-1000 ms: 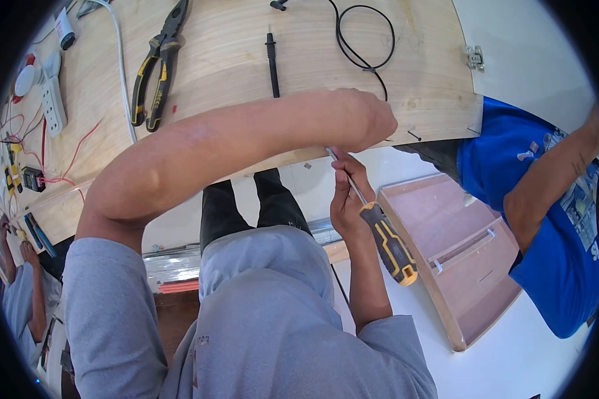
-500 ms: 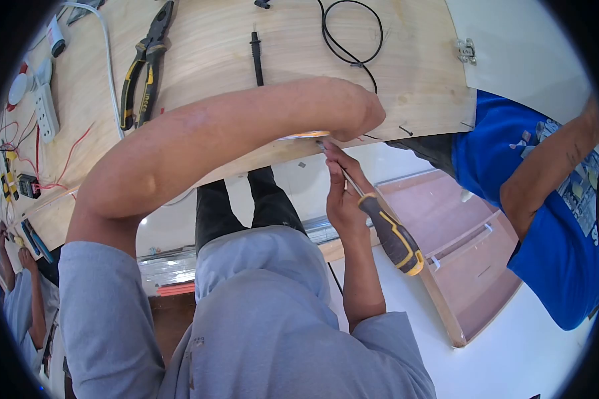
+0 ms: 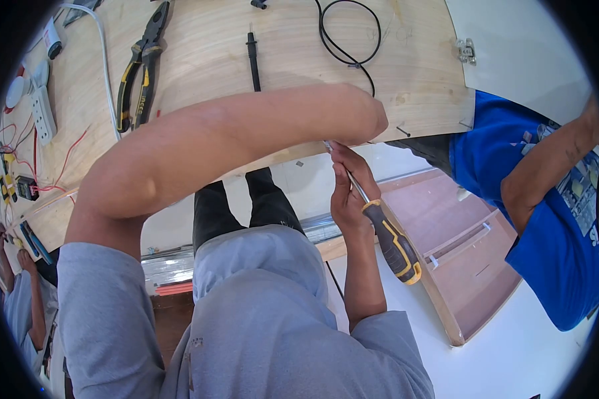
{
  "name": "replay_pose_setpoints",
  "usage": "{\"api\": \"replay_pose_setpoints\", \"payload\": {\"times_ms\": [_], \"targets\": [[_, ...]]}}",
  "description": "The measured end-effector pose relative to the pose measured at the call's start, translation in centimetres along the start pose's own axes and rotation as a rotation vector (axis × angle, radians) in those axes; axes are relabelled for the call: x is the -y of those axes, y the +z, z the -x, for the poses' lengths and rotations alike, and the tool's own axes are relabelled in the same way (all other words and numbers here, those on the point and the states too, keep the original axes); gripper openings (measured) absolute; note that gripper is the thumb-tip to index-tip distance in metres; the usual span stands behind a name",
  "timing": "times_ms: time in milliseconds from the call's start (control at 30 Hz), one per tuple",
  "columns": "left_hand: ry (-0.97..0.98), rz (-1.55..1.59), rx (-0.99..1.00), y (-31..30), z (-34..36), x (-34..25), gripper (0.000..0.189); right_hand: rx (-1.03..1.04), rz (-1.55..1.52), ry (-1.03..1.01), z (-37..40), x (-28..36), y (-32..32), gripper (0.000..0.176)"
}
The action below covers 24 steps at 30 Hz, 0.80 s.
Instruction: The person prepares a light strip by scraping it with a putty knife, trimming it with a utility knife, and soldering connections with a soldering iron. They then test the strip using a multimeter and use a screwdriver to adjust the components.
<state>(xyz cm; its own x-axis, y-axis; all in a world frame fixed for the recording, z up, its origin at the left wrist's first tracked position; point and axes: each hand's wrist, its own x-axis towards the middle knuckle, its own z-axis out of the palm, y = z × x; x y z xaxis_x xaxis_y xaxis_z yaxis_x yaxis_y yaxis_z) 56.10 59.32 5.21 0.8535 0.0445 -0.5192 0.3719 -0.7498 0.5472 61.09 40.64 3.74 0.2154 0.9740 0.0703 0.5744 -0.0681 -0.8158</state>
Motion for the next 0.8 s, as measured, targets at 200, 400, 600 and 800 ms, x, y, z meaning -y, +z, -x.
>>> {"api": "replay_pose_setpoints", "payload": {"times_ms": [200,400,600,800], "targets": [[0.006,-0.009,0.001,0.0,-0.5,-0.3,0.014,0.02,0.05,-0.01,-0.3,0.1,-0.2,0.013],[0.051,0.02,-0.148,0.9,-0.4,-0.1,0.014,0.059,0.007,0.03,0.7,-0.2,-0.1,0.016],[0.108,-0.012,-0.136,0.9,-0.7,0.3,0.013,0.025,0.015,-0.012,-0.2,0.5,-0.3,0.015],[0.098,-0.061,-0.06,0.1,-0.3,0.0,0.014,-0.02,0.054,-0.07,-0.6,0.2,0.5,0.018]]}}
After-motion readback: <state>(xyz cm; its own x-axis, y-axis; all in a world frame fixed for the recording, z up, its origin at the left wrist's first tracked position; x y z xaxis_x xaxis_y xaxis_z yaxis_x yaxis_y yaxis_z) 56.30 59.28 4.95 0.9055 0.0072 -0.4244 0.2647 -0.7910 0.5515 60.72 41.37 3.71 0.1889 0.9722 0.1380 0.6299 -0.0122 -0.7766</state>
